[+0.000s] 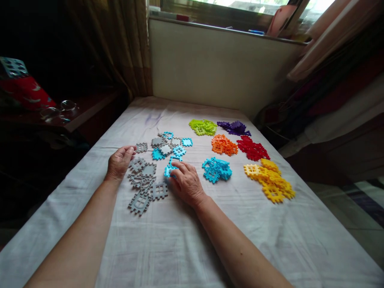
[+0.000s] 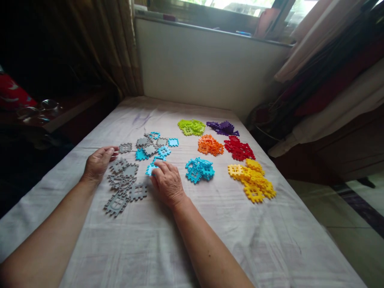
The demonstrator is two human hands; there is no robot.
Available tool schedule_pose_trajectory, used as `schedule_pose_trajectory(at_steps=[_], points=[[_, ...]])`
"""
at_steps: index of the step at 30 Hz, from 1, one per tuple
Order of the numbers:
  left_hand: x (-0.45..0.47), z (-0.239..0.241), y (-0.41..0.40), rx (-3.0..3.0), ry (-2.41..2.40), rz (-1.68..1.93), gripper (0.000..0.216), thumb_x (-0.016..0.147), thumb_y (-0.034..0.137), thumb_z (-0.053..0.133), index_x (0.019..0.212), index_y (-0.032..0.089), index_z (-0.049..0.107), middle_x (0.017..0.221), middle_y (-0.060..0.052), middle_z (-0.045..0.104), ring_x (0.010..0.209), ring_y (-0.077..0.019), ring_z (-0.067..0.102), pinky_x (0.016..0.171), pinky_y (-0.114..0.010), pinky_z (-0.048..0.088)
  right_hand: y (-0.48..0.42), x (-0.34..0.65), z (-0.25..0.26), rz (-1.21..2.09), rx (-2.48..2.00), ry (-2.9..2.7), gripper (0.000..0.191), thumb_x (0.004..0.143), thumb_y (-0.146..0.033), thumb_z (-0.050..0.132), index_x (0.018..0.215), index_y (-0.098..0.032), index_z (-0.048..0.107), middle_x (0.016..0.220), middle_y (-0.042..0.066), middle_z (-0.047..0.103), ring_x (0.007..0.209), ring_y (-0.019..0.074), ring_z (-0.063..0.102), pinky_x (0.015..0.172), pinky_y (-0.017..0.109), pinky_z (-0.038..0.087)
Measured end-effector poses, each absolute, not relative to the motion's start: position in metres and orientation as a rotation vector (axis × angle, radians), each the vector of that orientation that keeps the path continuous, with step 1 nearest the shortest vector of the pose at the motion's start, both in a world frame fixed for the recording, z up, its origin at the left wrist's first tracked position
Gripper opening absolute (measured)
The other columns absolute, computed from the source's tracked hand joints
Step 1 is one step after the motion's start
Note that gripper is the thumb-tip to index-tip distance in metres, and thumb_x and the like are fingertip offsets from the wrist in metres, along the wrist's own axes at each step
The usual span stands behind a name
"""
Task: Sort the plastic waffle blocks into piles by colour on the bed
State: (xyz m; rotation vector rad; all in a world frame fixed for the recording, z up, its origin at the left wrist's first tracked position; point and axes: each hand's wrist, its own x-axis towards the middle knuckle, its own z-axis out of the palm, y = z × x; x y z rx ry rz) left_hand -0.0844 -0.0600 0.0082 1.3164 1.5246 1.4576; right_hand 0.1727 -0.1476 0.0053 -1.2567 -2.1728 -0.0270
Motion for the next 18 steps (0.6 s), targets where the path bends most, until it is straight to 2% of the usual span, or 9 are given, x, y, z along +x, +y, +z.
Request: schedule_pose_trajectory(at_steps=[6,10,14,18], points=[[-0.088,0.004,-0.058,1.385,1.568,1.417,0.047,0.073,0.059,0.065,0.095,0.018,0.071,0.094,-0.005,0.074,0.085,-0.0179,0.07,0.084,-0.034,0.059,-0.137,0.222,0.016,-0.183,-1.471,-1.821,0.03,0.103,-0.035,0.043,0.096,-0.022,0.068,0.091,0.008,0.073,0.086,0.0217,0.063,0.083,0.034,0.044],[-0.09,-0.001,-0.056,1.408,1.585,1.404,0.048,0.073,0.059,0.065,0.096,0.018,0.071,0.094,-0.005,0.074,0.083,-0.017,0.069,0.081,-0.031,0.059,-0.127,0.26,0.016,-0.328,-1.671,-1.634,0.033,0.102,-0.037,0.043,0.09,-0.022,0.069,0.081,0.007,0.07,0.08,0.022,0.06,0.077,0.033,0.041],[-0.094,-0.005,-0.054,1.467,1.628,1.368,0.047,0.076,0.058,0.063,0.098,0.018,0.071,0.092,-0.006,0.074,0.083,-0.0174,0.069,0.077,-0.029,0.058,-0.126,0.274,0.014,-0.346,-1.771,-1.608,0.029,0.098,-0.036,0.047,0.086,-0.022,0.07,0.079,0.007,0.068,0.082,0.0234,0.057,0.078,0.034,0.039],[-0.095,-0.006,-0.054,1.509,1.669,1.343,0.045,0.076,0.056,0.063,0.098,0.019,0.072,0.089,-0.005,0.074,0.082,-0.0176,0.068,0.074,-0.027,0.057,-0.128,0.275,0.015,-0.368,-1.782,-1.565,0.027,0.098,-0.032,0.047,0.096,-0.021,0.072,0.096,0.01,0.07,0.095,0.0268,0.055,0.086,0.039,0.04]])
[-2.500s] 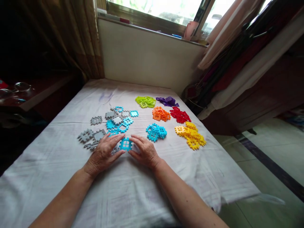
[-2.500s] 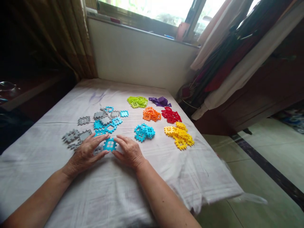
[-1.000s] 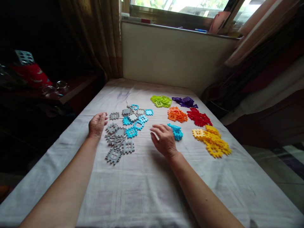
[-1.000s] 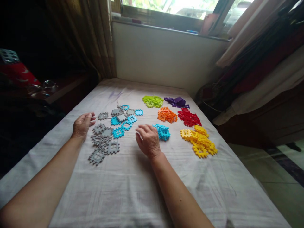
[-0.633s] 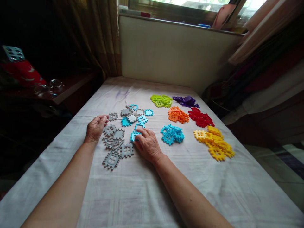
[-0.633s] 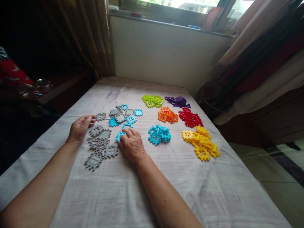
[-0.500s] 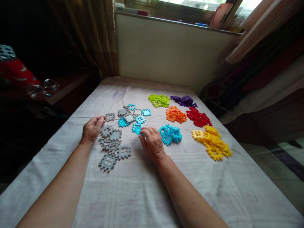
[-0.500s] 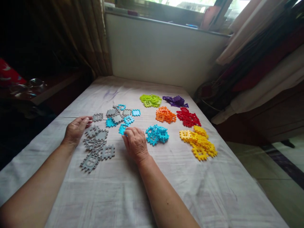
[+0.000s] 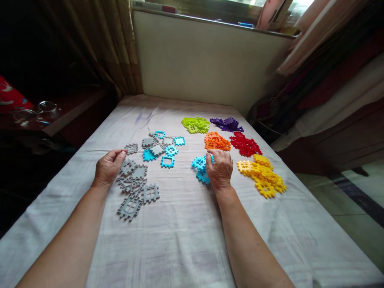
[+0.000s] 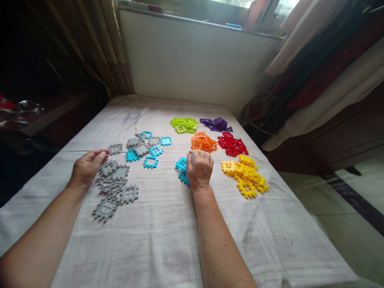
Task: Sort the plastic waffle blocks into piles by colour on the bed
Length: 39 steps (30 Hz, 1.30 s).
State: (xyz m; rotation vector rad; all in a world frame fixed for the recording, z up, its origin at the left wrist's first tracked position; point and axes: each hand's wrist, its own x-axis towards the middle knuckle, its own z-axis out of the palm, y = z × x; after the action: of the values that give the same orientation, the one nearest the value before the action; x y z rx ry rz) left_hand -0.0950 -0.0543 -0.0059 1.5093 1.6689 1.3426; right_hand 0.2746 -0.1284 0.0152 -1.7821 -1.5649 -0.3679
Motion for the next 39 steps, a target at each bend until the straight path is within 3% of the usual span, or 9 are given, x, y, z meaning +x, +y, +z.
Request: schedule_pose_trajectory(at_steps=[7,12,19,24,30,33,36,39], points=[[-0.09,0.002,-0.058,1.546,1.724,1.305,0.043,0.076,0.053,0.059,0.099,0.02,0.075,0.091,-0.005,0.076,0.083,-0.019,0.068,0.08,-0.029,0.053,-0.126,0.234,0.024,-0.238,-1.592,-1.785,0.023,0.098,-0.028,0.049,0.097,-0.023,0.072,0.104,0.008,0.071,0.099,0.0256,0.056,0.093,0.041,0.042],[-0.09,0.002,-0.059,1.574,1.749,1.285,0.045,0.076,0.053,0.058,0.1,0.02,0.076,0.091,-0.005,0.076,0.083,-0.0197,0.067,0.078,-0.03,0.052,-0.117,0.192,0.019,-0.039,-1.497,-2.115,0.021,0.092,-0.033,0.062,0.108,-0.025,0.072,0.115,0.009,0.07,0.107,0.0278,0.056,0.092,0.043,0.046],[-0.088,0.004,-0.059,1.565,1.744,1.28,0.048,0.075,0.055,0.058,0.101,0.019,0.076,0.081,-0.004,0.074,0.074,-0.0181,0.065,0.07,-0.028,0.05,-0.117,0.18,0.011,-0.044,-1.588,-2.15,0.012,0.089,-0.034,0.068,0.087,-0.024,0.074,0.114,0.011,0.069,0.107,0.0297,0.056,0.087,0.045,0.048],[-0.087,0.007,-0.061,1.609,1.764,1.258,0.047,0.076,0.055,0.057,0.1,0.02,0.076,0.089,-0.004,0.076,0.079,-0.0189,0.067,0.075,-0.029,0.052,-0.125,0.186,0.024,-0.027,-1.516,-2.13,0.009,0.089,-0.031,0.067,0.089,-0.023,0.072,0.123,0.009,0.068,0.116,0.0274,0.054,0.096,0.043,0.045],[-0.084,0.013,-0.066,1.714,1.85,1.061,0.05,0.079,0.055,0.052,0.109,0.021,0.074,0.094,-0.004,0.076,0.083,-0.0201,0.069,0.079,-0.031,0.054,-0.126,0.246,0.076,-0.018,-1.988,-1.848,0.012,0.087,-0.029,0.065,0.087,-0.021,0.074,0.124,0.01,0.069,0.117,0.0289,0.057,0.101,0.043,0.043],[-0.071,0.015,-0.072,2.005,1.677,0.891,0.054,0.08,0.056,0.054,0.12,0.023,0.07,0.12,-0.007,0.073,0.105,-0.0234,0.068,0.095,-0.036,0.052,-0.13,0.276,0.097,0.112,-2.246,-1.843,0.016,0.086,-0.028,0.063,0.088,-0.02,0.076,0.118,0.011,0.071,0.113,0.0304,0.061,0.096,0.042,0.045],[-0.052,0.014,-0.079,2.336,1.642,0.674,0.052,0.084,0.051,0.056,0.129,0.026,0.066,0.146,-0.008,0.058,0.137,-0.0292,0.05,0.118,-0.049,0.033,-0.135,0.29,0.106,0.26,-2.384,-1.91,0.019,0.085,-0.03,0.063,0.092,-0.021,0.078,0.114,0.012,0.073,0.112,0.0317,0.062,0.092,0.042,0.047],[-0.035,0.013,-0.085,2.463,1.794,0.466,0.053,0.088,0.045,0.055,0.138,0.026,0.059,0.153,-0.01,0.05,0.145,-0.0326,0.04,0.121,-0.059,0.022,-0.137,0.293,0.109,0.339,-2.404,-1.944,0.02,0.083,-0.034,0.066,0.093,-0.023,0.079,0.11,0.011,0.075,0.112,0.0321,0.063,0.091,0.04,0.048]])
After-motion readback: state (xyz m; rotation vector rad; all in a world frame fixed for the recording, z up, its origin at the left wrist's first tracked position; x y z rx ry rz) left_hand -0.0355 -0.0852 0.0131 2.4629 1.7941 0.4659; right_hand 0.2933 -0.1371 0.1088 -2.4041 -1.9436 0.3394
